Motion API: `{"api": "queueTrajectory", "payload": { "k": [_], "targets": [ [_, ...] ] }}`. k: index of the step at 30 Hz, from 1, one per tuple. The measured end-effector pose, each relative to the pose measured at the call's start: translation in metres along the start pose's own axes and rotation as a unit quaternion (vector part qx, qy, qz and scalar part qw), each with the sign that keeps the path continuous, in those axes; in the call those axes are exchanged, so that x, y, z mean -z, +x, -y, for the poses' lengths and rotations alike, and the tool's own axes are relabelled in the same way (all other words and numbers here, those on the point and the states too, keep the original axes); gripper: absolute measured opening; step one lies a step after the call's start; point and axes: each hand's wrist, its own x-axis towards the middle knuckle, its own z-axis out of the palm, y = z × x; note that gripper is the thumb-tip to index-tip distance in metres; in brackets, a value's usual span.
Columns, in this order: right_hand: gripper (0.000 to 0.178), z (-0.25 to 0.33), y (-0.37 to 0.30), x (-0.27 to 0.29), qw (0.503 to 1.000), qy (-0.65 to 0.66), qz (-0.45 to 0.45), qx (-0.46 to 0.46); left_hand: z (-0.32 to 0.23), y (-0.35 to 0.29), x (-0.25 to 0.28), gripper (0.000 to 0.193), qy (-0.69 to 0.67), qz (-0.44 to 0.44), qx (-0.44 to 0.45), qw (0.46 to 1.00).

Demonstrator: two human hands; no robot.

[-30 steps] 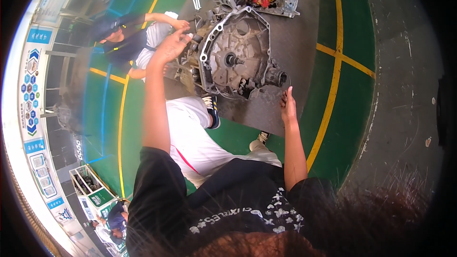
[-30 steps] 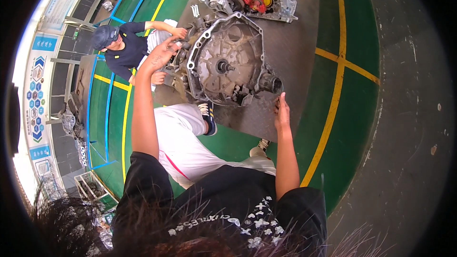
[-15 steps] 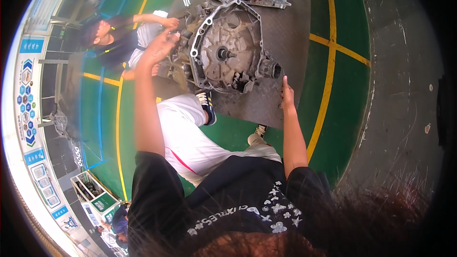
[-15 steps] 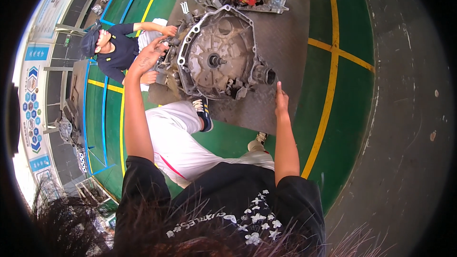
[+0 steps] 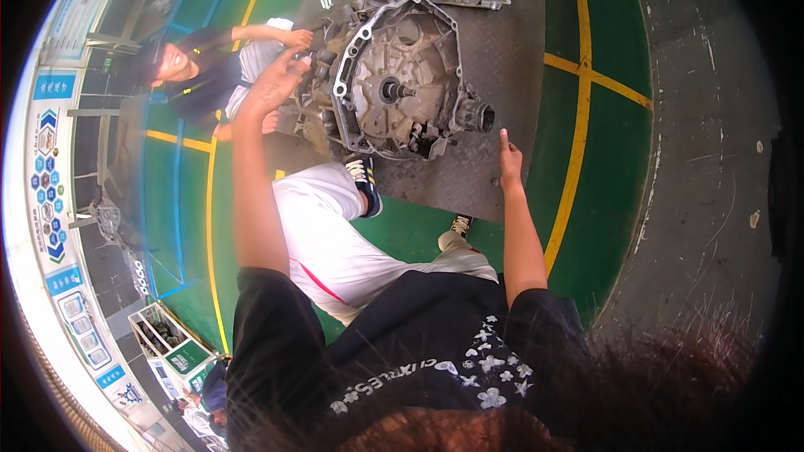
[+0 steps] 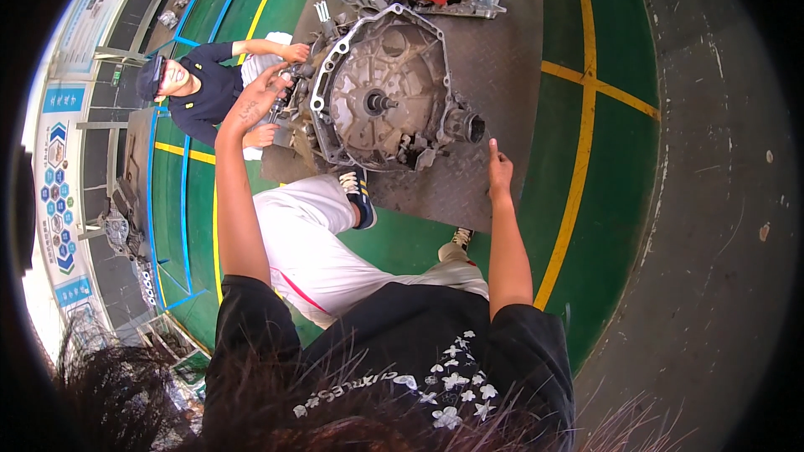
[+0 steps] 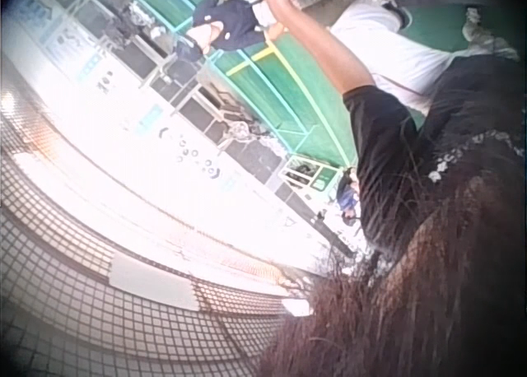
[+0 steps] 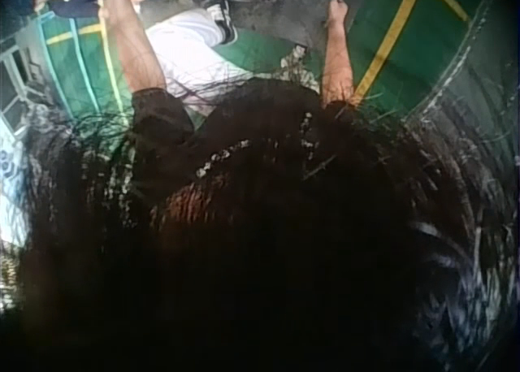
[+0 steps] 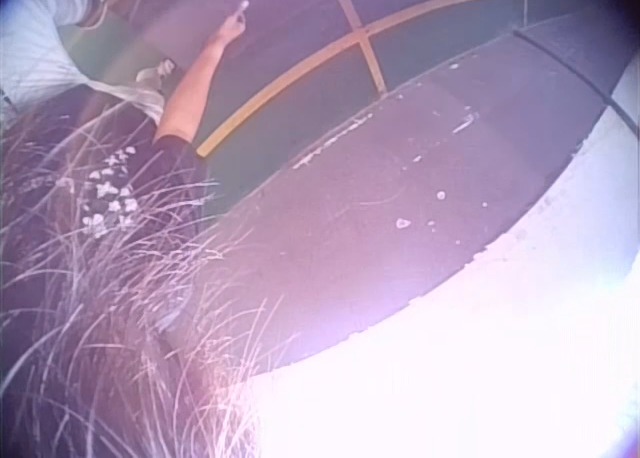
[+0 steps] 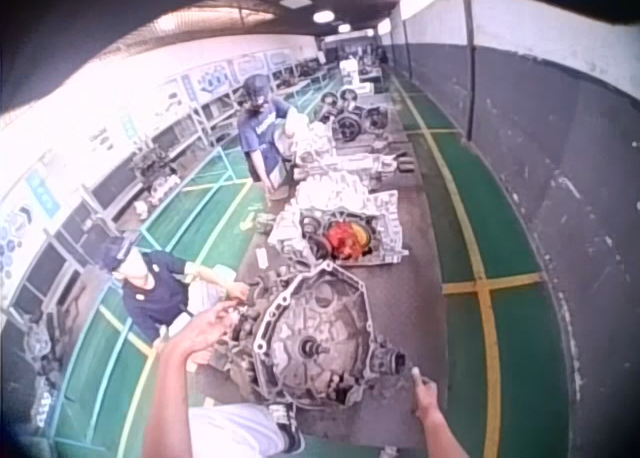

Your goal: The person works by hand to remove various internal components from a metallic transmission housing, including gears and shafts.

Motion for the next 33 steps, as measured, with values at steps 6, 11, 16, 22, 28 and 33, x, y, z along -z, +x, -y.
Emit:
{"api": "queueTrajectory", "payload": {
  "k": [6,11,16,22,28,33],
  "targets": [
    [0.076,0.012,-0.002,0.003,0.999,-0.015,-0.012,-0.039,0.004,0.002,0.0,0.059,0.001,0.0,-0.008,1.0],
    [0.078,0.013,-0.007,0.005,0.999,0.006,-0.048,-0.012,0.009,0.003,0.0,0.059,-0.015,-0.002,-0.008,1.0],
    [0.074,0.001,0.004,0.004,0.999,-0.041,0.0,-0.008,0.007,0.002,0.0,0.059,-0.006,-0.002,-0.007,1.0],
    [0.075,-0.007,0.01,0.008,1.0,-0.011,-0.009,-0.015,-0.004,-0.002,0.001,0.058,-0.014,0.007,-0.012,1.0],
    [0.076,0.004,0.0,0.007,0.998,-0.061,0.006,-0.008,-0.013,-0.002,0.0,0.059,0.003,0.003,0.013,1.0],
    [0.073,0.003,-0.004,0.007,0.999,-0.007,-0.031,-0.013,-0.014,-0.002,-0.001,0.062,0.006,0.006,0.012,1.0]
  ]
}}
